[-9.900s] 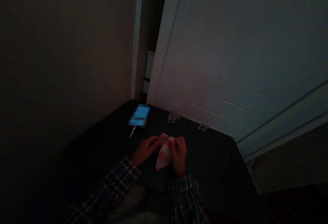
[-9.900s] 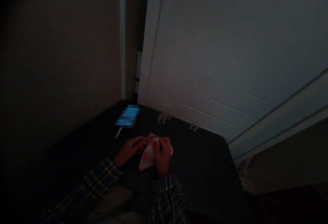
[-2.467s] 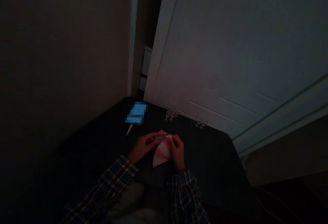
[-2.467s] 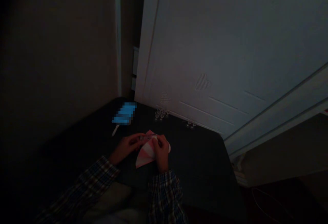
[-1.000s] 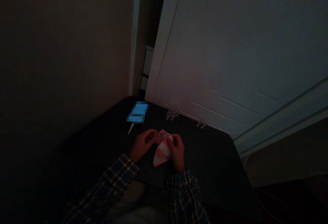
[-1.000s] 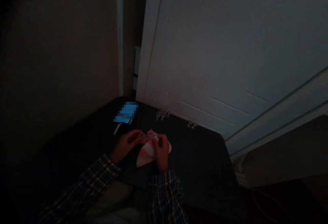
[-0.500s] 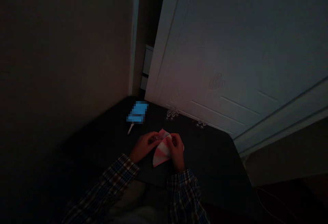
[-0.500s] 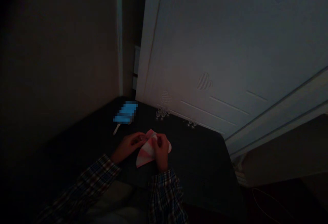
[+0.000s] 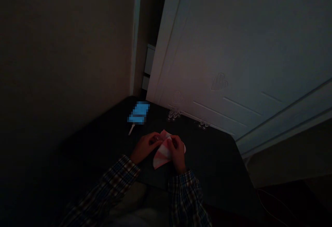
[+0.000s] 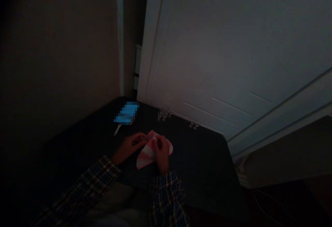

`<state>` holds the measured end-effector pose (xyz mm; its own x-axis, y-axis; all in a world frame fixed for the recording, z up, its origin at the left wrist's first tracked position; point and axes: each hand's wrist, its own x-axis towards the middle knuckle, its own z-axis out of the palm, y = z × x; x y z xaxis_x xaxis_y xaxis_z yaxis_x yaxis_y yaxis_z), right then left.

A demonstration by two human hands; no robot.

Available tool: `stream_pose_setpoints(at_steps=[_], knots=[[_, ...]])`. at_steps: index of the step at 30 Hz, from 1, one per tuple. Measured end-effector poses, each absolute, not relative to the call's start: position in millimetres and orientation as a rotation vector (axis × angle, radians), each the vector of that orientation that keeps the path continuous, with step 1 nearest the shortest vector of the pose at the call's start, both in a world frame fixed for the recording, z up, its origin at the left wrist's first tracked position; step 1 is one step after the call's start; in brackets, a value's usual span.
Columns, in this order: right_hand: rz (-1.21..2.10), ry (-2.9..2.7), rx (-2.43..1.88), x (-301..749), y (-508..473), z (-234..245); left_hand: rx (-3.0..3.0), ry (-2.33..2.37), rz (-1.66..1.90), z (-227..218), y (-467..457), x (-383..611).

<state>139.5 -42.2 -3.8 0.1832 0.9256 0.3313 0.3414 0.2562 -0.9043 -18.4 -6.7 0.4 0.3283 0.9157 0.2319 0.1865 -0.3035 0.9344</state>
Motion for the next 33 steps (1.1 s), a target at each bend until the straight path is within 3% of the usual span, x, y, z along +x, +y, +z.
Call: stream_pose_setpoints(at_steps=[8,33], knots=[[0.469,-1.541,-1.331,135,-41,-6,1.658,1.011,1.125,3,-7,-22],[0.451,-1.586,-1.404,136,-39,-16,1.619,0.885,1.097,6,-10,-21]])
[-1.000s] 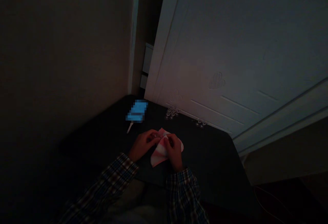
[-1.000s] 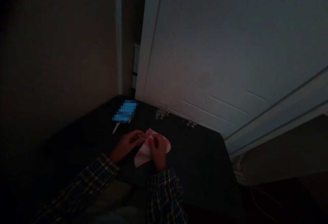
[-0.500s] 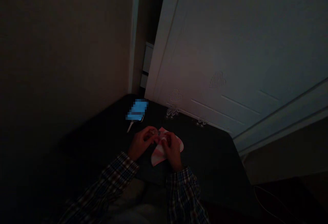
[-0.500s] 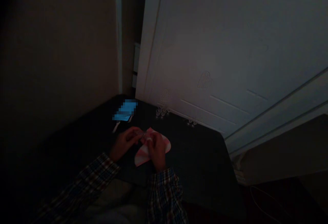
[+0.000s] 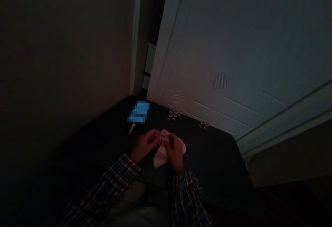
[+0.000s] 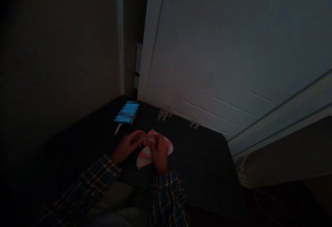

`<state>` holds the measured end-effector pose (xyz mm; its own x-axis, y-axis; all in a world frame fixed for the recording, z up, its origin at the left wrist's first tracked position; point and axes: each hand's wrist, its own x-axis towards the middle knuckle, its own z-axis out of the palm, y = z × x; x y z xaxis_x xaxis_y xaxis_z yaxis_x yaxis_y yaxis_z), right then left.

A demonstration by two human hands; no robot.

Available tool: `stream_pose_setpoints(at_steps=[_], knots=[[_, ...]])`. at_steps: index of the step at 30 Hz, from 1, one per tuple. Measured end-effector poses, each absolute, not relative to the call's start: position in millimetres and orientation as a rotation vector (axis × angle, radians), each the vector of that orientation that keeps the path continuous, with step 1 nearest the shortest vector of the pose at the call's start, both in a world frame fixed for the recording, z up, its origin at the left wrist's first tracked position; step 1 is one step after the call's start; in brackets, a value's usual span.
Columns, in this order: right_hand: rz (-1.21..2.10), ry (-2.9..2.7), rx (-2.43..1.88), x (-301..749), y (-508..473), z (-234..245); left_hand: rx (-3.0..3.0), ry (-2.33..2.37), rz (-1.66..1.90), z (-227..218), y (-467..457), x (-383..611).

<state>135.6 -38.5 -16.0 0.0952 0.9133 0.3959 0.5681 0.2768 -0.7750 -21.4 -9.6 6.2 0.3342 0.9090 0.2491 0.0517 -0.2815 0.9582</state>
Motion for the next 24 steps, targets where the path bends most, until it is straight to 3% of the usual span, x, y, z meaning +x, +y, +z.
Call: stream_pose_setpoints(at_steps=[24], knots=[[0.399,-1.675,-1.355,133.8,-40.4,-11.6,1.626,0.955,1.073,0.2,-7.7,-19.8]])
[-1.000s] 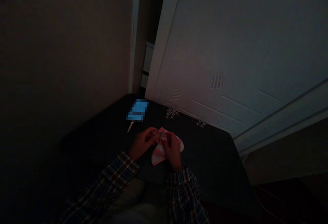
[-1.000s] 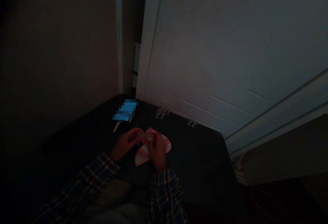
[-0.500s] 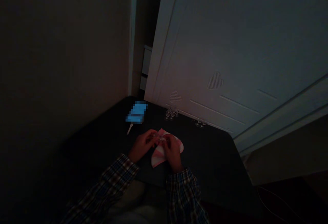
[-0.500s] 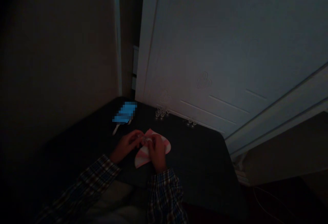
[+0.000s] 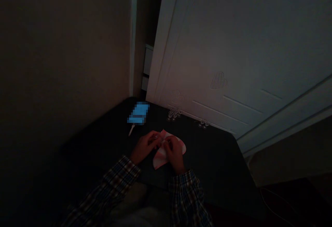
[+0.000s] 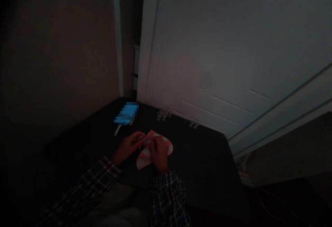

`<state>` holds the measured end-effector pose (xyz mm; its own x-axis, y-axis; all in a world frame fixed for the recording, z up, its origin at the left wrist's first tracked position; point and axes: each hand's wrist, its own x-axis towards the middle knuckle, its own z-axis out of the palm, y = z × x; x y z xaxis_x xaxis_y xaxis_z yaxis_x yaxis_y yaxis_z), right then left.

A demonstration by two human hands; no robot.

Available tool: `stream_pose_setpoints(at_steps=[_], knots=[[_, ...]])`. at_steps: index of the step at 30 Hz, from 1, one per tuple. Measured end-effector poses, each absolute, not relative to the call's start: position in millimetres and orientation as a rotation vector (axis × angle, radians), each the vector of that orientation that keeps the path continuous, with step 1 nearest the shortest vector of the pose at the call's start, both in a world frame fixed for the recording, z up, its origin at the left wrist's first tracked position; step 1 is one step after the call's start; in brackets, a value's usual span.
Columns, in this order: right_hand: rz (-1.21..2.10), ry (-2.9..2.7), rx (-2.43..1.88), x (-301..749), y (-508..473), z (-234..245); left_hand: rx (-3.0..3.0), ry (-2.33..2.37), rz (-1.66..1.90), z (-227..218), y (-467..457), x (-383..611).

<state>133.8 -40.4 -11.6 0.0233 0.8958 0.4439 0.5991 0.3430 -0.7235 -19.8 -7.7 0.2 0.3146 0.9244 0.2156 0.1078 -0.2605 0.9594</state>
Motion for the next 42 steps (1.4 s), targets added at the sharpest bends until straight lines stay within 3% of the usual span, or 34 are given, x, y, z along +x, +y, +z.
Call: stream_pose_setpoints(at_steps=[13,42], knots=[[0.409,-1.700,-1.340,132.3,-43.4,-7.7,1.631,0.955,1.207,-3.8,-0.8,-24.4],[0.375,-1.671,-1.360,131.0,-38.0,-15.3,1.463,0.822,1.142,-4.0,1.7,-29.0]])
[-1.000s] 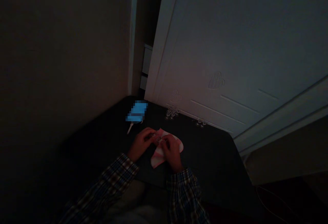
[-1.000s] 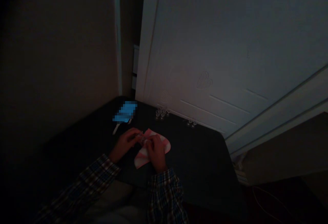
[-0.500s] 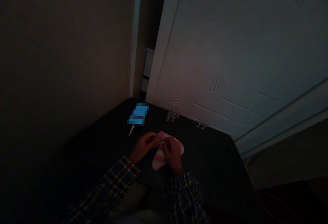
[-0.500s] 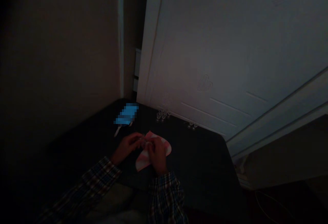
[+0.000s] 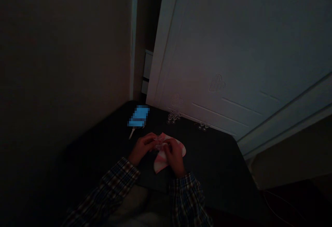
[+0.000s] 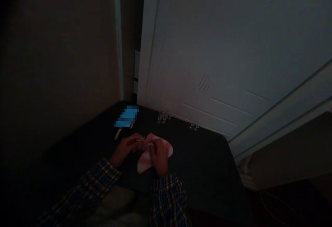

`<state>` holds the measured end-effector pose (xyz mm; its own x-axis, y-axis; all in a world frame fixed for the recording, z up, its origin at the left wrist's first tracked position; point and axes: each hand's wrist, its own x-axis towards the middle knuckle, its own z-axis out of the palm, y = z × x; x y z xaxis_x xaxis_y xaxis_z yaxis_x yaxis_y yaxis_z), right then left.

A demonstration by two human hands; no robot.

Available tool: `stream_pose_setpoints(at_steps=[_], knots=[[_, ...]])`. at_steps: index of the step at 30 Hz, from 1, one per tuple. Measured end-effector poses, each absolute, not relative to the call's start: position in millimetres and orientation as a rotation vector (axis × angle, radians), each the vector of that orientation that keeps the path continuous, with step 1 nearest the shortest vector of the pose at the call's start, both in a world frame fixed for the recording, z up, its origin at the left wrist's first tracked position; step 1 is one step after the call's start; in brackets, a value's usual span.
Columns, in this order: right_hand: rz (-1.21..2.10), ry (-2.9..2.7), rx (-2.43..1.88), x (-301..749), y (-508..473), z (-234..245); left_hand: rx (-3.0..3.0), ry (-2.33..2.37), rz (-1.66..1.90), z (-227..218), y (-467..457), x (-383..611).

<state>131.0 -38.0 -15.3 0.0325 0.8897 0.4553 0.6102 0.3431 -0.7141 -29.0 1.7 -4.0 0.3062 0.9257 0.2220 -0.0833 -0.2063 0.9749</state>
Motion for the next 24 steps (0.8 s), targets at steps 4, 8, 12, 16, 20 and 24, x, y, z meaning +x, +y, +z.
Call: stream_pose_setpoints(at_steps=[4,8,12,16,20,24], knots=[[0.372,-1.632,-1.384,132,-38,-13,1.476,0.858,1.174,-3,2,-29],[0.396,-1.561,-1.382,132,-40,-8,1.513,0.857,1.165,-5,1,-26],[0.369,-1.546,-1.382,132,-43,-2,1.526,0.824,1.142,-5,1,-25],[0.364,-1.570,-1.376,132,-45,1,1.543,0.818,1.120,-4,0,-25],[0.355,-1.592,-1.378,132,-45,2,1.529,0.844,1.118,-3,0,-25],[0.360,-1.599,-1.376,132,-46,2,1.537,0.822,1.128,-2,0,-26]])
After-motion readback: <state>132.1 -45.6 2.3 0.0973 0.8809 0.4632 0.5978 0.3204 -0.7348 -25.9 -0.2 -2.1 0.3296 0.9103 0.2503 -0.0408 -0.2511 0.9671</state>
